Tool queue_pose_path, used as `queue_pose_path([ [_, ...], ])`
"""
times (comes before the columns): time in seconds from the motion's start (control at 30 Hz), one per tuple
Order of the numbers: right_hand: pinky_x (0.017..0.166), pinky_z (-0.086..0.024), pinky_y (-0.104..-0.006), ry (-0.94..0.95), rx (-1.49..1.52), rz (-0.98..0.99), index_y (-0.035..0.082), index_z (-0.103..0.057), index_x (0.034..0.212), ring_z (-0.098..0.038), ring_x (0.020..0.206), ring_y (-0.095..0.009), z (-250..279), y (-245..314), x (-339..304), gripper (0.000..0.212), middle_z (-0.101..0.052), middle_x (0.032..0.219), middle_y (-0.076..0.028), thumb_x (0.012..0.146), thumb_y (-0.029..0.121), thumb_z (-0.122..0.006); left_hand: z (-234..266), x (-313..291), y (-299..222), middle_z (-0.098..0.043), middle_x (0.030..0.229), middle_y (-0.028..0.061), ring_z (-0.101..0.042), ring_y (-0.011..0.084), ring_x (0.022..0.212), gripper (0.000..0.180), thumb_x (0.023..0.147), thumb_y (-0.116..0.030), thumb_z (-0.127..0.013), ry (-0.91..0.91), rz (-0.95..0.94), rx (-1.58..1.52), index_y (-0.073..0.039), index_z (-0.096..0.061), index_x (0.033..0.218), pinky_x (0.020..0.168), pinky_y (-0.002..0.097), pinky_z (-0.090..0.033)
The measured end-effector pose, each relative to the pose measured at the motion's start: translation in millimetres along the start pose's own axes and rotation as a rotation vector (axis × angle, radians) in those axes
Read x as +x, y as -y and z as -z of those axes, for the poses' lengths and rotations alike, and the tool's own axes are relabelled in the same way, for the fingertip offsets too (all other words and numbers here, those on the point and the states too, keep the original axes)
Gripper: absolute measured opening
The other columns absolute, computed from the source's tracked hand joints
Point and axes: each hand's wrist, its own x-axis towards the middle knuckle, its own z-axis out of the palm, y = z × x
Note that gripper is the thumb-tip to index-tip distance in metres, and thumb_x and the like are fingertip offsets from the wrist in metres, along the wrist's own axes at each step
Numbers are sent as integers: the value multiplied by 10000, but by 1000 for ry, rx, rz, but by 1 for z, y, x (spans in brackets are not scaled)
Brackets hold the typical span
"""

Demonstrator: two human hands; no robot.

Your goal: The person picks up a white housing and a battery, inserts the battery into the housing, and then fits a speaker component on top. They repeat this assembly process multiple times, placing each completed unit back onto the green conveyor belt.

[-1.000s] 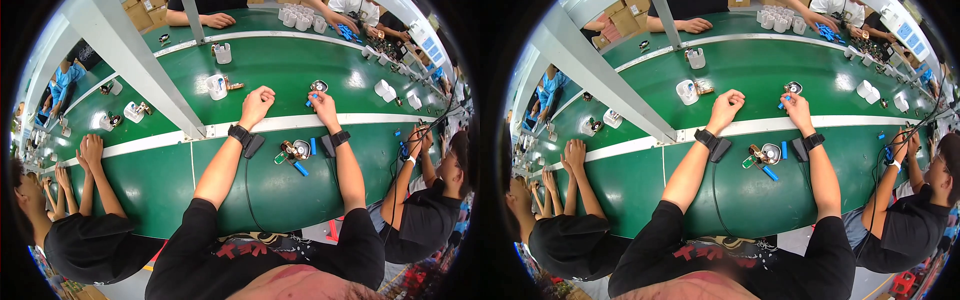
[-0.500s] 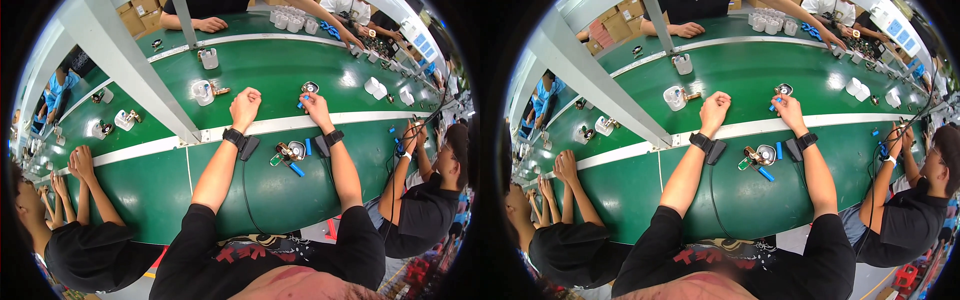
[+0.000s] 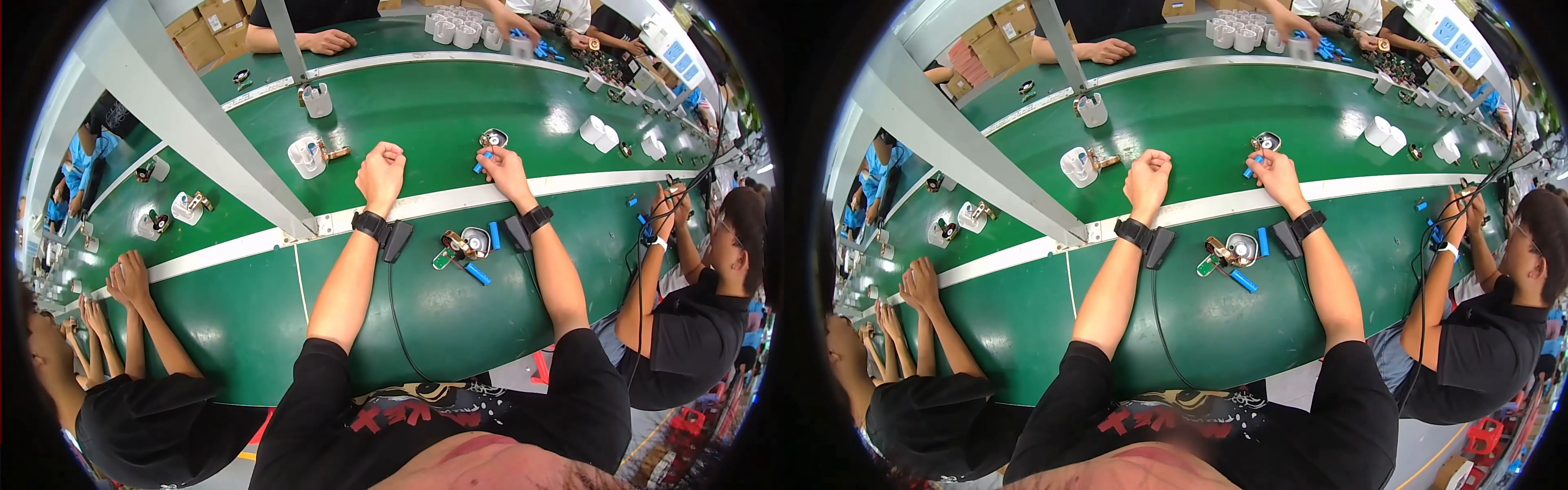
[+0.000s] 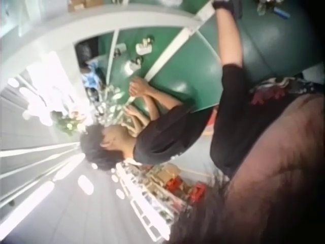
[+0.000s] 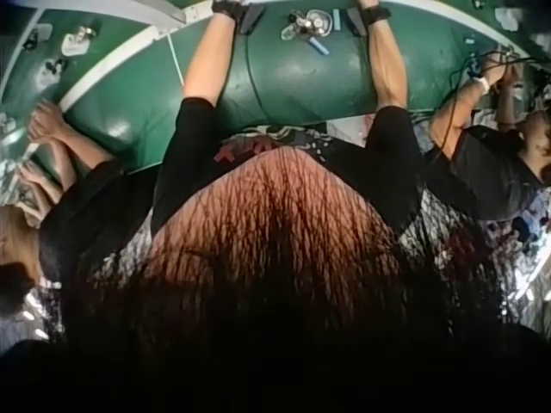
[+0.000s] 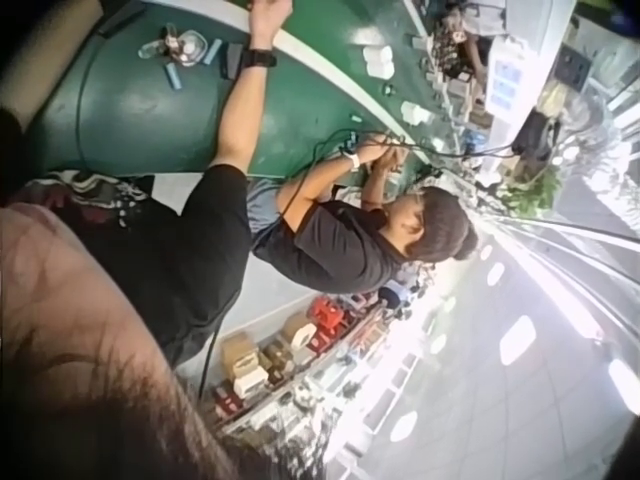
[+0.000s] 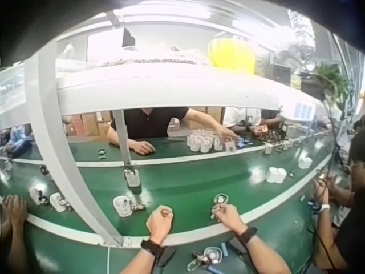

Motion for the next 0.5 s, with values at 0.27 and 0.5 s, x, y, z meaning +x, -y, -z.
queue_pose_path([
  [0.27,506,-450,-232,3,-4,-11,-13,-676,1022,-561,519,-66,0,1,0,219,-630,649,-12,901,169,-661,3,0,0,-714,811,-24,-692,175,778,123,804,-226,-664,-13,14,1,-183,-711,909,712,337,-515],
  [0.5,506,-462,-240,0,-15,-15,-11,-682,1000,-570,515,-70,-1,-1,1,214,-645,656,-16,894,175,-667,-5,5,3,-682,766,-1,-633,107,700,89,813,-87,-646,-11,-87,-214,-80,-687,891,650,278,-502],
])
